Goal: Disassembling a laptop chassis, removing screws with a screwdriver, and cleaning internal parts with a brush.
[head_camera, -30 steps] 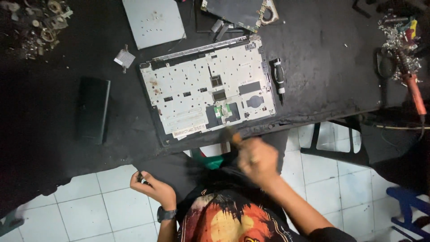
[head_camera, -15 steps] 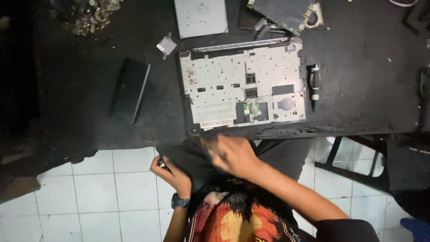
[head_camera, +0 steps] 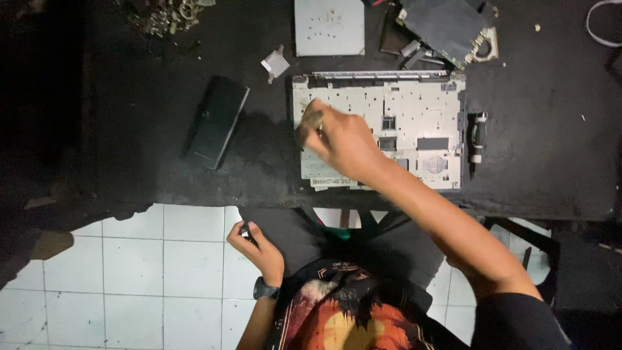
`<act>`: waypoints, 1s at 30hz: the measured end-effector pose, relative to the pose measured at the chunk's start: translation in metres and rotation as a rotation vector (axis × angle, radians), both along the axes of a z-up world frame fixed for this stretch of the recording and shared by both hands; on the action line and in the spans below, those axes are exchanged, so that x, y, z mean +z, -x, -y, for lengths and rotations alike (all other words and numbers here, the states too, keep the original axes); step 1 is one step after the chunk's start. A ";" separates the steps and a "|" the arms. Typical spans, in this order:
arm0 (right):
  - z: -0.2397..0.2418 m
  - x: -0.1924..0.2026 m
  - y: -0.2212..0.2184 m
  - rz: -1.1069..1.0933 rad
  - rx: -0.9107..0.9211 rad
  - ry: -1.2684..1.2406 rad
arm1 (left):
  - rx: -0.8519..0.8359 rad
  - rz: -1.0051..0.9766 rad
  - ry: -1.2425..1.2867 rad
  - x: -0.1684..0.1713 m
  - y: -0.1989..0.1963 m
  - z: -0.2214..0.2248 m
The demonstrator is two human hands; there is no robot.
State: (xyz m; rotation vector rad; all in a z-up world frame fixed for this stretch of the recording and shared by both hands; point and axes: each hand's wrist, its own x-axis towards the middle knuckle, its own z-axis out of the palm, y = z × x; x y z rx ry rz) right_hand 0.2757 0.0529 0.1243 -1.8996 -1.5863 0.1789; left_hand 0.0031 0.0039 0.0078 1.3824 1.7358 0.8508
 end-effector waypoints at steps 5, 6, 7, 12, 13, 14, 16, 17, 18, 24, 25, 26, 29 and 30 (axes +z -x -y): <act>-0.033 -0.016 -0.025 0.116 0.058 0.046 | -0.008 -0.006 -0.022 -0.002 0.000 0.001; -0.039 -0.011 -0.026 0.116 0.057 0.046 | -0.009 -0.007 -0.022 -0.002 0.001 0.002; -0.045 -0.006 -0.027 0.054 0.083 0.084 | -0.001 -0.006 -0.081 -0.002 0.001 0.003; -0.035 -0.016 -0.038 -0.065 0.290 0.157 | 0.014 0.008 -0.128 -0.001 -0.002 0.002; -0.028 -0.016 -0.049 -0.168 0.152 0.192 | 0.014 0.006 -0.126 -0.002 -0.001 0.002; -0.022 -0.015 -0.062 -0.269 0.015 0.224 | 0.016 0.006 -0.126 -0.003 -0.001 0.002; 0.012 -0.060 -0.104 0.013 -0.077 0.023 | 0.008 0.003 -0.136 -0.001 -0.002 0.002; 0.030 -0.082 -0.125 0.293 -0.153 -0.180 | 0.004 -0.004 -0.149 0.000 -0.002 0.002; 0.041 -0.056 -0.099 0.297 -0.157 -0.180 | 0.000 -0.001 -0.149 -0.003 -0.002 0.002; 0.111 -0.009 -0.012 0.213 0.159 0.053 | -0.018 -0.023 -0.122 -0.003 -0.005 0.003; 0.115 -0.002 -0.020 -0.014 0.147 0.095 | -0.019 -0.027 -0.123 -0.004 -0.005 0.003; 0.119 0.006 -0.028 -0.242 0.138 0.136 | -0.017 -0.031 -0.123 -0.006 -0.005 0.004; 0.144 -0.036 -0.093 0.073 -0.230 0.081 | 0.000 -0.044 -0.118 -0.004 -0.006 0.004; 0.145 -0.034 -0.091 0.073 -0.233 0.079 | -0.003 -0.043 -0.120 -0.005 -0.006 0.004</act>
